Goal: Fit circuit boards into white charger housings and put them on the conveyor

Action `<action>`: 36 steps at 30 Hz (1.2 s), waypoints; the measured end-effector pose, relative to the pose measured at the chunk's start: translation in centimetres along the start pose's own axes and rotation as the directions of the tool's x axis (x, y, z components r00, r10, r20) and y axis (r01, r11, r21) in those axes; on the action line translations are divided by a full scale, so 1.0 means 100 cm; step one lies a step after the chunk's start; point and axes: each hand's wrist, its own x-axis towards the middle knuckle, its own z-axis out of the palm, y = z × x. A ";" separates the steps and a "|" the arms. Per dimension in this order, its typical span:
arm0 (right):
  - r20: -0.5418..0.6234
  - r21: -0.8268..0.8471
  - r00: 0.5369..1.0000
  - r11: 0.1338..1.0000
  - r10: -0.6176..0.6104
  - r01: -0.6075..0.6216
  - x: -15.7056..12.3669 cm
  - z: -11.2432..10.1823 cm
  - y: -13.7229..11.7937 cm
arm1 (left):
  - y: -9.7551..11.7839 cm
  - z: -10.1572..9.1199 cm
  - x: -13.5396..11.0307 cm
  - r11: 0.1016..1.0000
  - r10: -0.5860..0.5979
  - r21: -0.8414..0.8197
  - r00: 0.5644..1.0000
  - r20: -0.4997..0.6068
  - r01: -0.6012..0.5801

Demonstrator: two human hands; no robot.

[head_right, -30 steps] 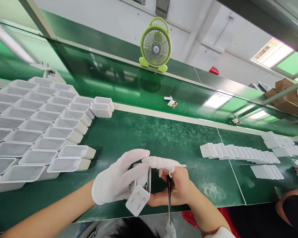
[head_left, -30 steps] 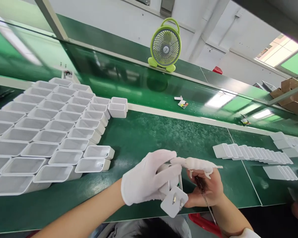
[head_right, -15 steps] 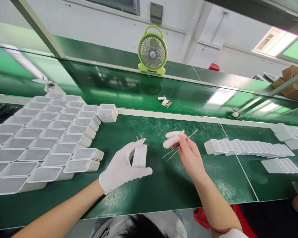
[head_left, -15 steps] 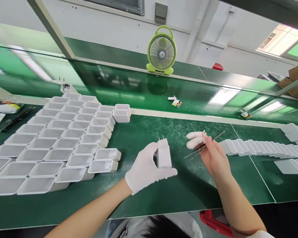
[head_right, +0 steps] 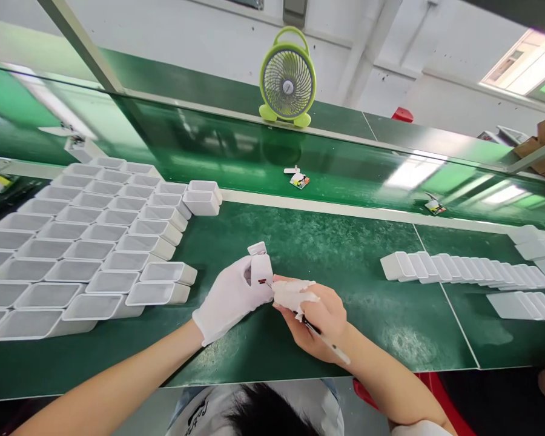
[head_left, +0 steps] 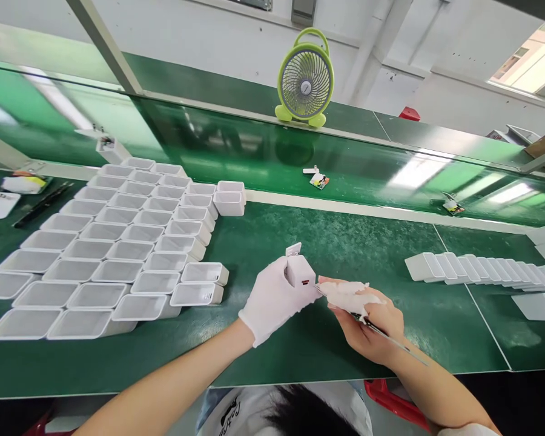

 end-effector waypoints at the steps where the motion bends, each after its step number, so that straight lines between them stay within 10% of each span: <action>1: -0.006 -0.033 0.998 0.998 -0.059 0.059 -0.001 0.003 0.001 | 0.000 0.000 0.000 1.000 -0.010 0.021 1.000 -0.011 0.010; 27: -0.049 -0.262 0.976 0.946 -0.211 0.191 -0.002 0.013 -0.006 | -0.004 0.001 0.003 0.976 0.173 0.146 0.984 -0.052 -0.164; 36: 0.113 -0.250 0.979 0.948 -0.172 0.196 0.005 0.001 -0.013 | -0.005 0.006 -0.001 0.975 0.182 0.137 0.983 -0.021 -0.177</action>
